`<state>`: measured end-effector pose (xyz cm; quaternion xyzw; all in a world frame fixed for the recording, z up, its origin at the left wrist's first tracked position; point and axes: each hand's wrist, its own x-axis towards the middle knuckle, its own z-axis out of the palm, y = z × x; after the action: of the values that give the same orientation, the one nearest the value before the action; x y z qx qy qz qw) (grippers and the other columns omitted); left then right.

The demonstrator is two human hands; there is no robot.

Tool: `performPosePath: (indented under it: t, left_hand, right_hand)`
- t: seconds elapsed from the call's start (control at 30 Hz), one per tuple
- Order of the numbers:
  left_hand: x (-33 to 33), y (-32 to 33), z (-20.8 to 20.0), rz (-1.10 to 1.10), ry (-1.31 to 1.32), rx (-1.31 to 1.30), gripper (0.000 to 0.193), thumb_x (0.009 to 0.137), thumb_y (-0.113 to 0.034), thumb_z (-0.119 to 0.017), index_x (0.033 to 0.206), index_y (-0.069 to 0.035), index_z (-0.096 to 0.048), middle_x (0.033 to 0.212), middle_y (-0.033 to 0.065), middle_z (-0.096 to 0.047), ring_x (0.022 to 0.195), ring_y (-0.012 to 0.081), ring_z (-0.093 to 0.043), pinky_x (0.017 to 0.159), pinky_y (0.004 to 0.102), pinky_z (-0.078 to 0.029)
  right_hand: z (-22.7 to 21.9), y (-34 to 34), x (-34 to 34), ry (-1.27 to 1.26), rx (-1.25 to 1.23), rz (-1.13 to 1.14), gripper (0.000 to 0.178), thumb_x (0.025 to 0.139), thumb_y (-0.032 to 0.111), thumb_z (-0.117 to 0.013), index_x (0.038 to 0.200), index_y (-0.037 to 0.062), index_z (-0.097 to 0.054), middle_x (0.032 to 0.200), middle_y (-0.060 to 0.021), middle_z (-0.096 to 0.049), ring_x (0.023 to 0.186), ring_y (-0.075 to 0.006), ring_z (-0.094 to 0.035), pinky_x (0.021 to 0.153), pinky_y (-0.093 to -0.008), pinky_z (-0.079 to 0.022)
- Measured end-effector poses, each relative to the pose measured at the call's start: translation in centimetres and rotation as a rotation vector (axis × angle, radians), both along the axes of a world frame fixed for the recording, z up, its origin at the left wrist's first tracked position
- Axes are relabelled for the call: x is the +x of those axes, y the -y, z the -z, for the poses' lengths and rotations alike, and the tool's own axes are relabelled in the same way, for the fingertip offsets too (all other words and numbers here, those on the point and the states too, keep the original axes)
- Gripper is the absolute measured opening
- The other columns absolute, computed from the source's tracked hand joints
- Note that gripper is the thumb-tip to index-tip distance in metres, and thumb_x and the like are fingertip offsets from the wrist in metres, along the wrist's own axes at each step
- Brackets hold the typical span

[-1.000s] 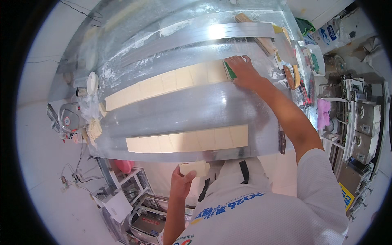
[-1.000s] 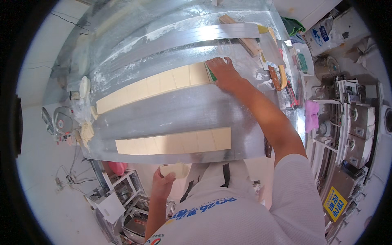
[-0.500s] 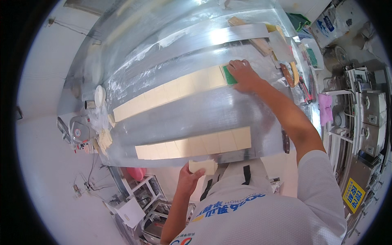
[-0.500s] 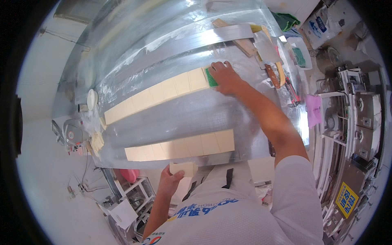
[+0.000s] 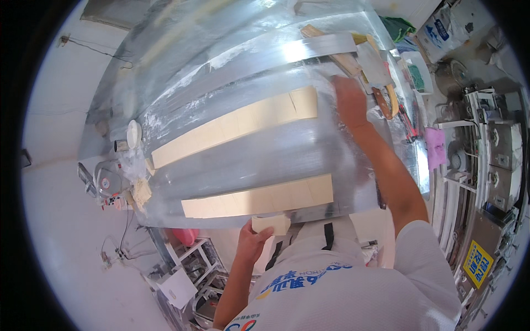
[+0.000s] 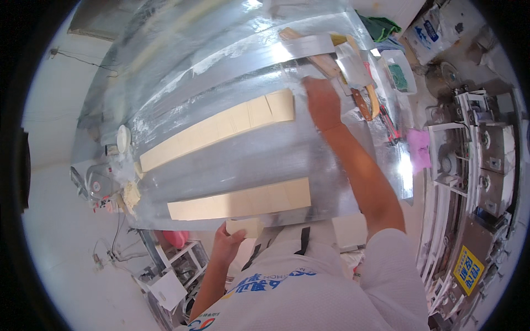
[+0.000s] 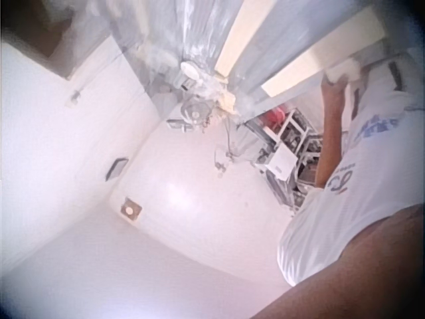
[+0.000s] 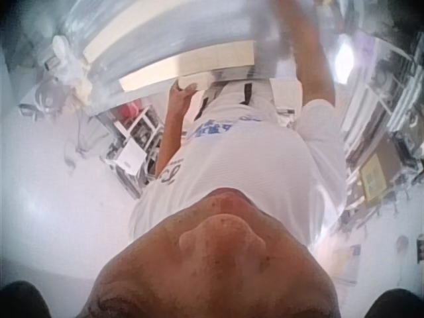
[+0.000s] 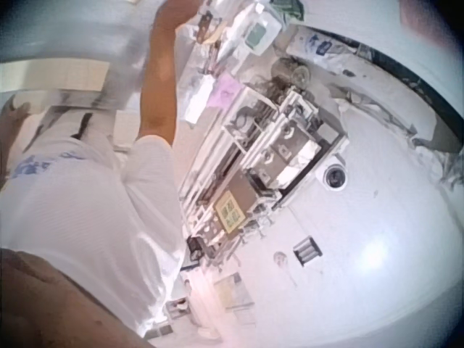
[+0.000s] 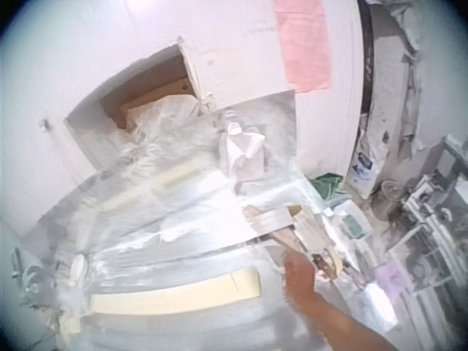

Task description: The person uses a large knife to cut long strips of dough into squares, scrapes the work surface with a small tool, and then stacks the squares into piles, occasionally placing them under plastic sheets.

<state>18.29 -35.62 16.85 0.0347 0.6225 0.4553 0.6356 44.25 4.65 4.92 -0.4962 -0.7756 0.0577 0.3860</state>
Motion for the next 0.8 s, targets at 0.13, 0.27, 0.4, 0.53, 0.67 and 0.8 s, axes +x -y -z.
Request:
performPosePath:
  t: [0.13,0.27,0.4,0.53,0.67,0.8]
  left_hand:
    - [0.5,0.8,0.9,-0.029,0.017,0.008,0.072,0.087,-0.015,-0.086,0.145,0.006,-0.048,0.138,0.0158,-0.063,0.129,0.0317,-0.063,0.112,0.0489,-0.051]
    - [1.0,0.2,0.8,-0.004,0.05,0.045,0.072,0.087,-0.016,-0.085,0.145,0.006,-0.047,0.14,0.0161,-0.062,0.131,0.0333,-0.062,0.114,0.052,-0.049]
    - [1.5,-0.2,-0.2,0.007,0.062,0.038,0.072,0.088,-0.015,-0.084,0.146,0.006,-0.047,0.14,0.0161,-0.062,0.131,0.0322,-0.062,0.115,0.051,-0.049]
    - [0.4,-1.3,-0.7,-0.004,0.099,0.059,0.056,0.092,-0.003,-0.077,0.142,0.004,-0.052,0.135,0.0147,-0.066,0.124,0.0291,-0.066,0.109,0.044,-0.054]
    - [-0.6,-0.8,0.1,-0.002,0.108,0.07,0.056,0.092,-0.003,-0.078,0.142,0.003,-0.053,0.134,0.0138,-0.066,0.123,0.028,-0.066,0.106,0.0437,-0.055]
    - [-1.4,0.9,-0.1,-0.05,0.028,0.074,0.053,0.092,-0.001,-0.076,0.14,0.004,-0.053,0.133,0.0152,-0.066,0.123,0.0283,-0.066,0.107,0.0446,-0.055]
  right_hand:
    - [0.8,-0.1,5.7,-0.847,-0.561,0.463,0.022,0.106,0.017,-0.061,0.115,-0.0028,-0.064,0.089,-0.0136,-0.072,0.075,-0.0246,-0.072,0.064,-0.0373,-0.057]
    - [4.5,0.0,10.6,-1.411,-0.67,0.576,0.027,0.108,0.02,-0.061,0.116,-0.0058,-0.061,0.092,-0.0133,-0.073,0.067,-0.0202,-0.073,0.053,-0.0325,-0.058]
    - [5.5,0.1,12.4,-1.679,-0.749,0.614,0.021,0.109,0.017,-0.058,0.11,-0.0043,-0.059,0.089,-0.015,-0.072,0.07,-0.0222,-0.074,0.052,-0.0311,-0.059]
    - [10.2,1.6,15.6,-1.679,-0.878,0.549,0.021,0.11,0.018,-0.058,0.107,-0.0018,-0.058,0.086,-0.0141,-0.072,0.066,-0.0194,-0.069,0.051,-0.0291,-0.057]
    - [7.2,2.8,15.6,-1.712,-0.821,0.658,0.021,0.111,0.02,-0.058,0.102,0.0014,-0.057,0.083,-0.0133,-0.071,0.063,-0.0169,-0.066,0.049,-0.0276,-0.054]
    - [0.1,3.9,13.8,-1.593,-0.85,0.454,0.022,0.11,0.021,-0.06,0.098,0.0031,-0.057,0.08,-0.0108,-0.069,0.059,-0.0173,-0.061,0.048,-0.0298,-0.048]
